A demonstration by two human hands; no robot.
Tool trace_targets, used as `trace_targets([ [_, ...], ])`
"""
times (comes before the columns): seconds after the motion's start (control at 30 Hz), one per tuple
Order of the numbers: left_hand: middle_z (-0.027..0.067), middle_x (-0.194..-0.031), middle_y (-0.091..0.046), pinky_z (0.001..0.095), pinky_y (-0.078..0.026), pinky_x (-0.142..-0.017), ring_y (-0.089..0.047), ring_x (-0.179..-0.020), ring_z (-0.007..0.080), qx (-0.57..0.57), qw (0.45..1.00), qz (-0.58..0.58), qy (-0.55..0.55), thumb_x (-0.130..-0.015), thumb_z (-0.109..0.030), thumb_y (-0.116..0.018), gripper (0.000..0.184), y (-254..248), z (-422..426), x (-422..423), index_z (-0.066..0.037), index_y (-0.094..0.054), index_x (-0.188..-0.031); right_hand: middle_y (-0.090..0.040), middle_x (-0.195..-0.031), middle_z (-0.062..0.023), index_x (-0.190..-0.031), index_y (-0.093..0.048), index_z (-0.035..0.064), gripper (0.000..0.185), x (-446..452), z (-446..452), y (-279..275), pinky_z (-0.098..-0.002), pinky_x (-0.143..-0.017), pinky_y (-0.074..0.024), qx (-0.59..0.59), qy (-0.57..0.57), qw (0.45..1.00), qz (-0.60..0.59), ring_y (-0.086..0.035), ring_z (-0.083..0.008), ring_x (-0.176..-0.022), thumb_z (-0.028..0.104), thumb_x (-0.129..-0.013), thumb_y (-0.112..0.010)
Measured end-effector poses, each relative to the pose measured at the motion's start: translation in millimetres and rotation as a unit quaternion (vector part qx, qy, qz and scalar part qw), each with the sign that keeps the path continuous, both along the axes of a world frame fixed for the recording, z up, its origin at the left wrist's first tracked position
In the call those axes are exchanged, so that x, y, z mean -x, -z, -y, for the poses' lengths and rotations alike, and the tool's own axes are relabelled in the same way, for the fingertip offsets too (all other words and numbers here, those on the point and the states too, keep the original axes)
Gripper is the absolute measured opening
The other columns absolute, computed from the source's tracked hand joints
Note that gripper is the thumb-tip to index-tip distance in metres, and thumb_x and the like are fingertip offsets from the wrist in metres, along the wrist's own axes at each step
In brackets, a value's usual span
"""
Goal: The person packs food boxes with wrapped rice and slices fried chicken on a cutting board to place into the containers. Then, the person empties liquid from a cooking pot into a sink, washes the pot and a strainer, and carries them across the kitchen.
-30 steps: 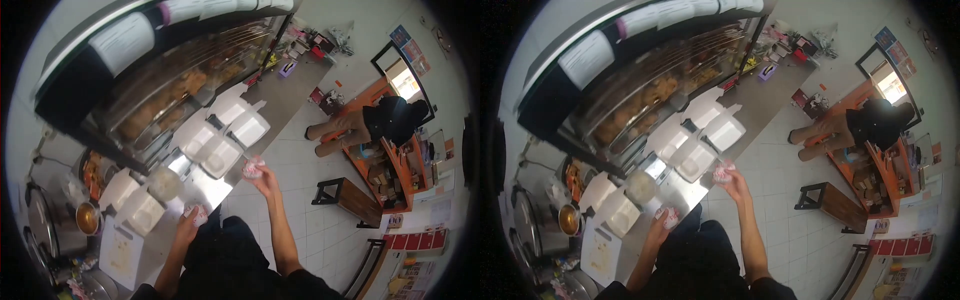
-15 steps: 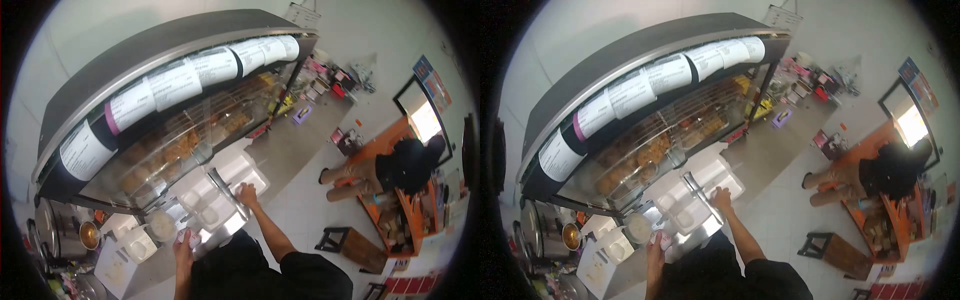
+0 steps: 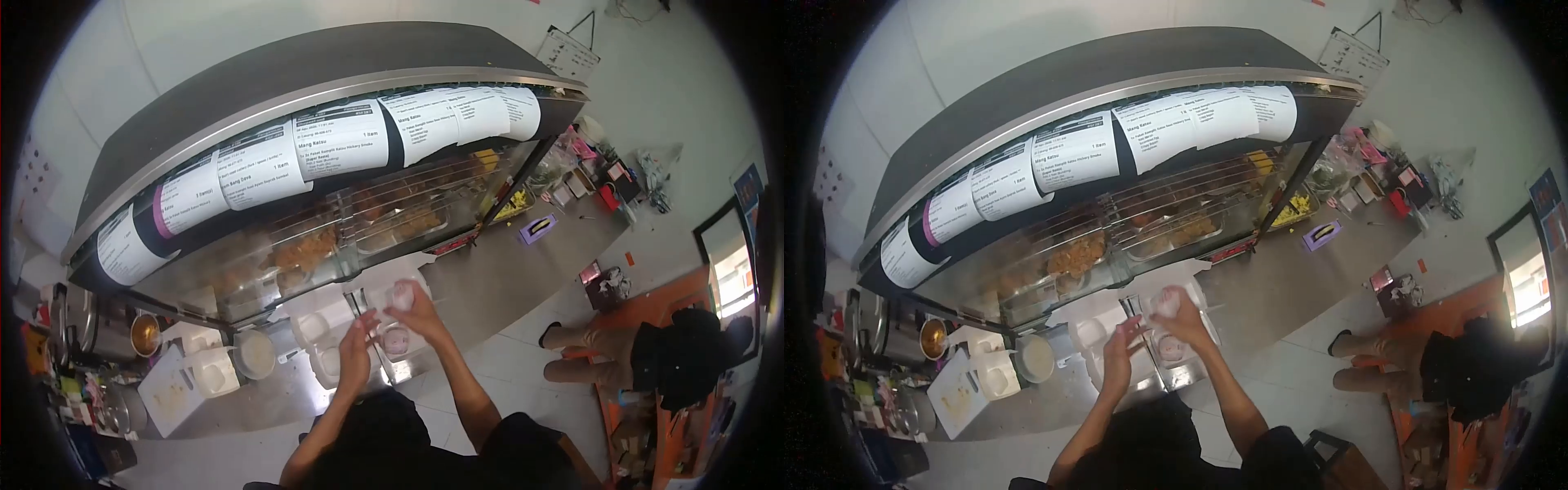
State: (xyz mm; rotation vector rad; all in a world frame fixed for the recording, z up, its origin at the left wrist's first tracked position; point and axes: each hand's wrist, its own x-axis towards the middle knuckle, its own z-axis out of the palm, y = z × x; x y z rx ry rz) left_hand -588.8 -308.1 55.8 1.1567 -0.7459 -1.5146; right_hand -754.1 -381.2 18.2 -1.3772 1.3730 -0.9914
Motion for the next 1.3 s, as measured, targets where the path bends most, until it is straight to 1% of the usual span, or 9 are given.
trace_targets([
  [0.1,0.0132,-0.117,-0.065,0.0354,-0.050,-0.085,-0.063,-0.107,0.0227,0.089,0.979,0.179,-0.030,-0.106,-0.036,-0.036,0.048,-4,-8,-19,0.002,-0.061,-0.120,-0.063,-0.117,-0.0207,-0.130,-0.049,0.0029,0.086,15,58,36,-0.0380,-0.084,-0.0528,-0.118,-0.047,0.958,-0.257,-0.066,-0.0300,-0.093,0.041,-0.061,-0.084],
  [0.37,0.0135,-0.092,-0.070,0.0334,-0.051,-0.074,-0.066,-0.085,0.0209,-0.001,0.926,0.344,-0.155,-0.105,-0.033,-0.039,0.047,37,-123,-117,0.004,-0.066,-0.106,-0.058,-0.126,-0.0163,-0.119,-0.065,0.0127,0.059,-15,126,151,-0.0448,-0.072,-0.0560,-0.482,-0.306,0.724,-0.387,-0.062,-0.0298,-0.097,0.044,-0.072,-0.078],
  [0.5,0.0146,-0.085,-0.069,0.0317,-0.049,-0.070,-0.064,-0.078,0.0186,-0.058,0.879,0.403,-0.249,-0.104,-0.032,-0.041,0.045,46,-167,-181,0.004,-0.068,-0.102,-0.066,-0.113,-0.0143,-0.124,-0.059,0.0052,0.059,-6,102,181,-0.0444,-0.074,-0.0583,-0.432,-0.198,0.878,-0.056,-0.067,-0.0249,-0.091,0.047,-0.083,-0.070],
  [0.57,0.0158,-0.083,-0.069,0.0313,-0.049,-0.067,-0.064,-0.074,0.0176,-0.077,0.854,0.442,-0.263,-0.103,-0.032,-0.045,0.042,34,-164,-217,0.003,-0.069,-0.101,-0.061,-0.126,-0.0187,-0.134,-0.053,0.0014,0.083,-37,132,130,-0.0464,-0.082,-0.0559,-0.418,-0.369,0.653,-0.512,-0.067,-0.0292,-0.099,0.063,-0.079,-0.065],
  [0.77,0.0144,-0.083,-0.070,0.0321,-0.051,-0.061,-0.067,-0.072,0.0184,0.072,0.806,0.437,-0.394,-0.094,-0.021,-0.062,0.023,12,-71,-323,0.000,-0.070,-0.099,-0.069,-0.102,-0.0162,-0.123,-0.057,-0.0002,0.062,3,67,48,-0.0395,-0.074,-0.0547,-0.050,-0.225,0.829,-0.510,-0.069,-0.0263,-0.090,0.051,-0.088,-0.064],
  [0.87,0.0148,-0.085,-0.071,0.0360,-0.054,-0.065,-0.070,-0.077,0.0278,0.091,0.752,0.482,-0.441,-0.088,-0.018,-0.066,0.018,19,-17,-398,-0.001,-0.070,-0.093,-0.070,-0.096,-0.0101,-0.122,-0.059,0.0061,0.034,19,-6,29,-0.0303,-0.068,-0.0506,-0.013,-0.076,0.978,-0.193,-0.067,-0.0196,-0.083,0.022,-0.093,-0.065],
  [0.97,0.0167,-0.088,-0.070,0.0397,-0.055,-0.071,-0.069,-0.081,0.0321,0.118,0.692,0.574,-0.422,-0.081,-0.017,-0.071,0.018,30,34,-472,-0.002,-0.070,-0.091,-0.069,-0.093,-0.0078,-0.120,-0.059,0.0033,0.028,-51,-81,-38,-0.0246,-0.063,-0.0473,-0.107,-0.050,0.989,-0.088,-0.065,-0.0121,-0.077,0.014,-0.095,-0.062],
  [1.13,0.0213,-0.092,-0.069,0.0448,-0.055,-0.078,-0.067,-0.086,0.0387,-0.024,0.645,0.764,0.027,-0.077,-0.008,-0.066,0.013,72,106,-546,-0.001,-0.069,-0.088,-0.069,-0.102,-0.0094,-0.117,-0.063,-0.0023,0.026,-233,-138,-64,-0.0272,-0.080,-0.0510,-0.145,-0.131,0.980,-0.043,-0.065,-0.0138,-0.090,0.014,-0.099,-0.057],
  [1.3,0.0197,-0.082,-0.065,0.0447,-0.049,-0.066,-0.063,-0.074,0.0396,0.281,0.727,0.606,-0.158,-0.081,-0.005,-0.064,0.007,37,73,-532,0.000,-0.067,-0.084,-0.068,-0.113,-0.0186,-0.114,-0.066,-0.0012,0.022,-410,-124,-89,-0.0334,-0.091,-0.0506,0.094,-0.188,0.977,-0.038,-0.067,-0.0266,-0.105,0.007,-0.095,-0.058],
])
